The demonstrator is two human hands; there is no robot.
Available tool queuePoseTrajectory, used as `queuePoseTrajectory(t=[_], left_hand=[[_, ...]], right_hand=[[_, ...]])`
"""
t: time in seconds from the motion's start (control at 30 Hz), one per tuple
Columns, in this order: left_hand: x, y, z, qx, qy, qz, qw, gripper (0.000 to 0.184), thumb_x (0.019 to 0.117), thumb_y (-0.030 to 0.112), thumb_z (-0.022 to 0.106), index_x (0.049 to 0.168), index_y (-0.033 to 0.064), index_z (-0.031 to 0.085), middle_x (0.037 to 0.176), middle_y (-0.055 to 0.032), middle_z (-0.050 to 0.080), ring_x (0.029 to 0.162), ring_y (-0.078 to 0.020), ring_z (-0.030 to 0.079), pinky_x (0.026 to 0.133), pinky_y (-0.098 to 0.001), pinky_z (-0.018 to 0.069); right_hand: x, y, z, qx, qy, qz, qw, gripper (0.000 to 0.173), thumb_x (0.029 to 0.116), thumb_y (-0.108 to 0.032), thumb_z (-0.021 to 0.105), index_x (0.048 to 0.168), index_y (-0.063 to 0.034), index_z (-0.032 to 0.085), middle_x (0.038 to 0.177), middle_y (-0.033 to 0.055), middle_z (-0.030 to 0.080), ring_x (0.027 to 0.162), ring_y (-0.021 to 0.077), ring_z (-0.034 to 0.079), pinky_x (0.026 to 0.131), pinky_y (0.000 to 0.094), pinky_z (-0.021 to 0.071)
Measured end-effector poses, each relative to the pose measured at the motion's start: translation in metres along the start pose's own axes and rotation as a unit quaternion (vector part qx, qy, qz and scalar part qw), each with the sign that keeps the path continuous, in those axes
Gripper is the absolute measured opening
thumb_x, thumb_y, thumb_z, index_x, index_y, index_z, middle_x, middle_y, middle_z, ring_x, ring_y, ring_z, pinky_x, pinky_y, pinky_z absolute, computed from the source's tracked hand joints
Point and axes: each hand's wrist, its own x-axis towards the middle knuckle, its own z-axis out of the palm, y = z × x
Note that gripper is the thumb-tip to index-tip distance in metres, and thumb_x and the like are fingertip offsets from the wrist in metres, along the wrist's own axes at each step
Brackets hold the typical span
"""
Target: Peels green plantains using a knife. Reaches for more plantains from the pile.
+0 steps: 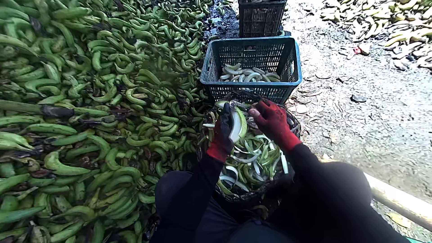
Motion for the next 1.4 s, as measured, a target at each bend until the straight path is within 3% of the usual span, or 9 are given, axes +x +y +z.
queuePoseTrajectory(t=[0.33,0.47,0.53,0.7,0.83,0.97,1.13,1.27,1.4], left_hand=[[0.032,0.015,-0.011,0.125,-0.274,-0.044,0.952,0.047,0.1077,0.021,0.043,0.153,0.0067,0.044,0.135,-0.0121,0.062,0.116,-0.0105,0.061,0.101,-0.0313,0.0497],[0.031,-0.004,-0.007,-0.037,-0.055,-0.088,0.994,0.05,0.1111,0.042,0.033,0.148,0.0119,0.048,0.132,-0.0102,0.061,0.114,-0.0159,0.062,0.098,-0.0386,0.0529],[0.033,-0.004,-0.015,-0.169,0.038,-0.104,0.979,0.051,0.1059,0.059,0.036,0.136,0.0234,0.057,0.113,-0.0009,0.065,0.094,-0.0097,0.063,0.079,-0.0313,0.0563],[0.027,0.004,-0.017,-0.442,0.014,-0.158,0.883,0.042,0.1023,0.064,0.037,0.111,0.0278,0.058,0.096,0.0059,0.064,0.086,-0.0055,0.065,0.072,-0.0247,0.0569],[0.002,0.011,-0.003,-0.13,0.039,-0.114,0.984,0.041,0.1091,0.048,0.036,0.141,0.0284,0.053,0.121,0.0025,0.066,0.099,-0.01,0.064,0.081,-0.0331,0.0561],[-0.001,0.012,-0.002,0.177,0.037,-0.06,0.982,0.048,0.109,0.019,0.046,0.156,0.0139,0.036,0.147,-0.0157,0.053,0.124,-0.032,0.058,0.099,-0.0552,0.0498],[-0.009,0.013,0.006,0.104,-0.053,-0.037,0.992,0.049,0.1113,0.038,0.035,0.156,0.0182,0.04,0.147,-0.0093,0.054,0.126,-0.0217,0.057,0.104,-0.0487,0.0482],[0.009,-0.009,-0.011,-0.06,-0.105,-0.1,0.988,0.046,0.1093,0.05,0.033,0.132,0.0206,0.06,0.095,-0.006,0.067,0.07,-0.0151,0.062,0.061,-0.0352,0.0557],[0.029,-0.015,-0.039,-0.266,-0.117,-0.161,0.943,0.042,0.105,0.054,0.042,0.119,0.0202,0.063,0.083,-0.0012,0.064,0.064,-0.01,0.06,0.057,-0.0259,0.0532]], right_hand=[[0.023,0.011,-0.027,0.027,-0.097,0.088,0.991,0.057,0.1043,-0.063,0.038,0.116,-0.0172,0.071,0.11,0.0151,0.069,0.104,0.0372,0.066,0.087,0.0698,0.046],[0.002,-0.004,-0.013,0.0,0.015,0.009,1.0,0.056,0.102,-0.06,0.044,0.12,-0.0131,0.069,0.107,0.0171,0.065,0.097,0.0378,0.064,0.082,0.0633,0.0488],[-0.01,-0.014,0.004,-0.043,0.067,-0.104,0.991,0.059,0.0969,-0.065,0.05,0.12,-0.0141,0.071,0.105,0.0169,0.066,0.1,0.0374,0.064,0.091,0.0613,0.0469],[-0.014,-0.023,0.018,-0.065,0.129,-0.181,0.973,0.054,0.0971,-0.064,0.051,0.112,-0.0177,0.075,0.096,0.0141,0.067,0.091,0.0351,0.064,0.085,0.0575,0.0469],[0.001,-0.018,0.005,-0.052,0.015,-0.091,0.994,0.058,0.1016,-0.066,0.038,0.118,-0.0206,0.071,0.099,0.0126,0.066,0.093,0.034,0.064,0.083,0.0603,0.0474],[0.001,-0.015,0.006,-0.043,0.017,-0.065,0.997,0.058,0.1009,-0.067,0.039,0.119,-0.0216,0.071,0.101,0.0137,0.064,0.094,0.0347,0.063,0.081,0.0606,0.0472],[0.015,-0.003,-0.001,0.19,-0.106,0.094,0.972,0.053,0.106,-0.059,0.038,0.113,-0.0166,0.068,0.091,0.0082,0.066,0.082,0.026,0.064,0.073,0.0558,0.0511],[0.017,0.019,0.005,0.231,-0.097,0.163,0.954,0.056,0.1054,-0.061,0.038,0.114,-0.0137,0.067,0.091,0.0112,0.066,0.084,0.0286,0.064,0.076,0.0583,0.0508],[-0.011,0.007,0.007,0.029,-0.007,-0.159,0.987,0.07,0.0967,-0.071,0.039,0.111,-0.0103,0.071,0.1,0.0102,0.068,0.094,0.0276,0.066,0.088,0.0543,0.0501]])
